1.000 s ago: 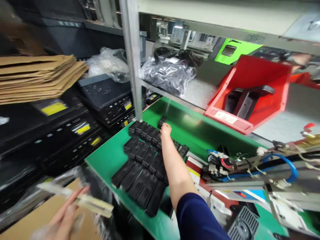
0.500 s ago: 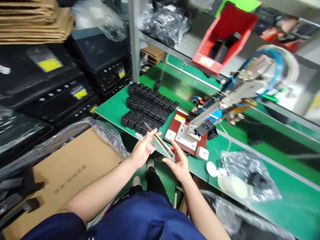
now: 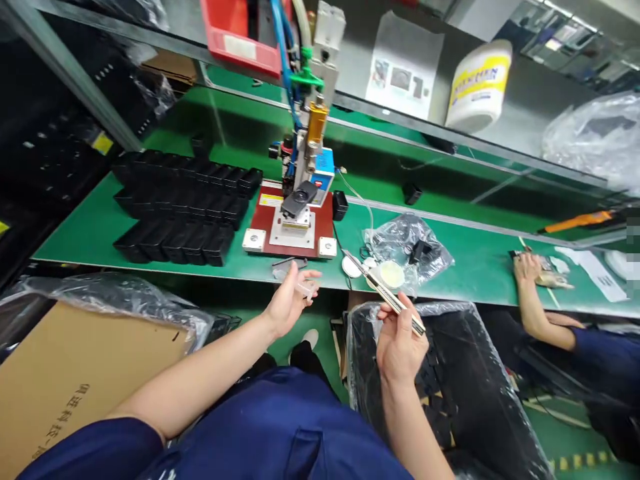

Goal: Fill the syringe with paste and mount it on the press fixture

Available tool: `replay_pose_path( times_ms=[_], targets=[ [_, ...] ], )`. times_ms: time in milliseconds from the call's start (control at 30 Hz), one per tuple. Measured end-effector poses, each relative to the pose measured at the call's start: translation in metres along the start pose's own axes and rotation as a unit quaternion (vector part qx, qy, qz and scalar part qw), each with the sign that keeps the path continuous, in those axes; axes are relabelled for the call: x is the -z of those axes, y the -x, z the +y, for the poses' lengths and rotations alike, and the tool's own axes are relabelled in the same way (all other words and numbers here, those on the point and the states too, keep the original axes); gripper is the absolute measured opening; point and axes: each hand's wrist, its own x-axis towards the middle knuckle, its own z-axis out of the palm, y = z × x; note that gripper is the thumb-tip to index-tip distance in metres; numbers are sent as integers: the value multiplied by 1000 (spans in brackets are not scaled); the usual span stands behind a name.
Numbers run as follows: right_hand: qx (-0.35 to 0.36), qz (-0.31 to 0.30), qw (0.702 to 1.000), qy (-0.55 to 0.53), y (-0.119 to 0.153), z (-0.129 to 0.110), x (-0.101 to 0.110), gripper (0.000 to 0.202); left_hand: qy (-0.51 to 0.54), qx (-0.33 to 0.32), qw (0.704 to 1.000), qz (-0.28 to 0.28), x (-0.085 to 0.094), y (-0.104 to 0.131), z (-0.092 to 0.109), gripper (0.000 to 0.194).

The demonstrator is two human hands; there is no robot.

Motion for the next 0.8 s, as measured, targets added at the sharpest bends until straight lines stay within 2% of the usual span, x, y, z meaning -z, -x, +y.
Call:
replay_pose_path(
  times_ms=[100,200,300,400,500,633,800],
  targets=[
    [-32,-9,999,-34,-8,-8,52,27,70,92,993,-2,-20,-19,-22,54],
    [-58,-17,998,-33,-17,-9,89,24,120,168,978,0,-35,-36,-41,48],
    [-67,4,997,-37,-36,-4,114,19,70,179,979,72,-38,-52,-57,44],
    [-65,33,996,-49,-59,1,131,15,-26,158,973,167,-27,-65,-71,42],
    [-62,43,996,-41,-73,5,144,12,-96,136,961,220,-13,-73,-82,44],
    [-74,55,995,-23,-79,8,155,19,-159,124,953,225,-6,-80,-89,47],
    [-67,66,995,-10,-85,5,159,26,-217,78,957,179,-10,-91,-90,52]
  ],
)
